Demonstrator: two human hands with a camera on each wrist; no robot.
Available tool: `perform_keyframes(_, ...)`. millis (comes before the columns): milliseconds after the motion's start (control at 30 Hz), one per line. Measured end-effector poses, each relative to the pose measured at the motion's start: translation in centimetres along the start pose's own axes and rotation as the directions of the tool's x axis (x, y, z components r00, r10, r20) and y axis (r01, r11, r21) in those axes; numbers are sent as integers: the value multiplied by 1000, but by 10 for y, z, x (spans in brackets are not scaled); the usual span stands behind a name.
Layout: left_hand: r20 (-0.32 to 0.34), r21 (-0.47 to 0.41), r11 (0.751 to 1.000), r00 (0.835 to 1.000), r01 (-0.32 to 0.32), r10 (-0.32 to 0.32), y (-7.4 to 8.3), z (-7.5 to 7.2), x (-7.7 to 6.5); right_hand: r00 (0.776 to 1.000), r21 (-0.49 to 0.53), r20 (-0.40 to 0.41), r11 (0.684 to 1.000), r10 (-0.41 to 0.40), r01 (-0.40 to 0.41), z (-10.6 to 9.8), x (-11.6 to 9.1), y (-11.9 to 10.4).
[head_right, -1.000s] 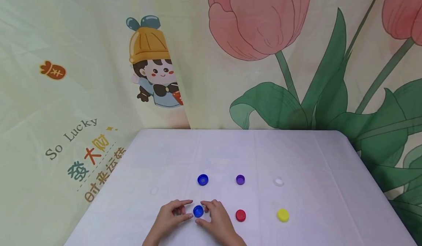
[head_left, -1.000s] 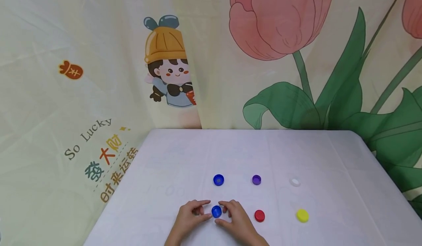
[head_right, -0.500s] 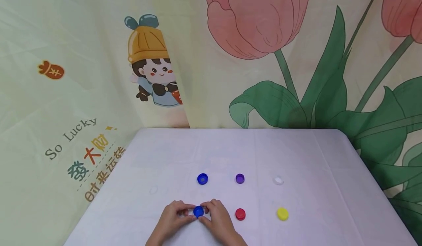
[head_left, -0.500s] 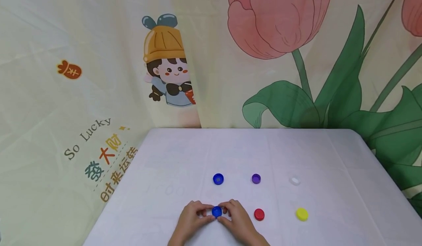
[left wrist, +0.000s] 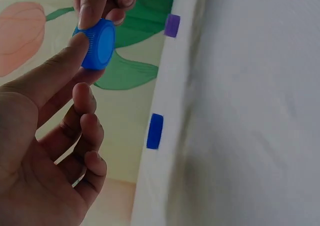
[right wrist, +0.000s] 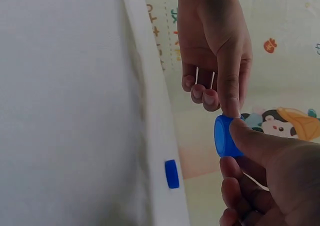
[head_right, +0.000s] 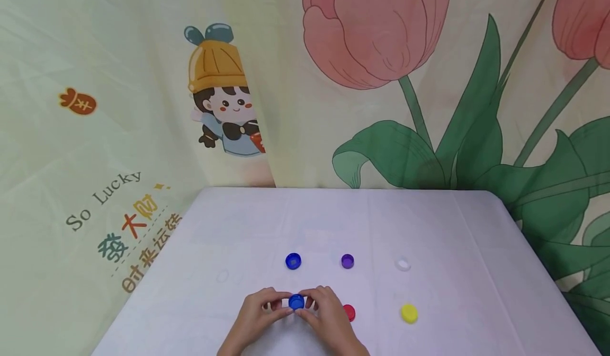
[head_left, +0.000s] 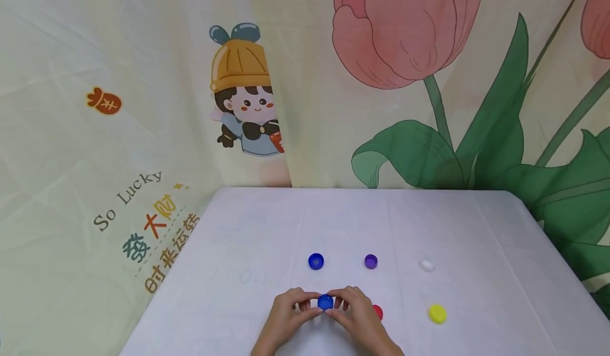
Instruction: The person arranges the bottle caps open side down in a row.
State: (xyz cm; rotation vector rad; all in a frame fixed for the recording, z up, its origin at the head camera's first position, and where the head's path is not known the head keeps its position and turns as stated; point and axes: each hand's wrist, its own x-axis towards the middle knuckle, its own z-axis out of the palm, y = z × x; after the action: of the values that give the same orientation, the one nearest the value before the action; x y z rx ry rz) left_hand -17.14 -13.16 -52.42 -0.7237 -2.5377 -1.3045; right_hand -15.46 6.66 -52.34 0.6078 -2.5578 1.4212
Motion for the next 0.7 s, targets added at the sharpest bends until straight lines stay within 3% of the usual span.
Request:
perform_keyframes(200, -10, -65, 998, 1000, -3, 2, 34, 4, 18, 992, -5, -129, 1000, 10, -11, -32, -1, -10)
perform_keyframes(400, -53, -146, 985, 995, -92, 85, 61, 11, 31, 979, -11, -205, 1000, -11, 9, -61, -4, -18)
perform_keyframes(533, -63, -175, 974, 989, -141, 132, 72, 16, 35, 971, -37, -237, 999, -33, 25, -73, -9, -21)
perform_keyframes(700, -59, -176, 968, 984, -178, 170, 76, 22, 36, 967, -46, -251, 998, -47, 37, -80, -16, -19)
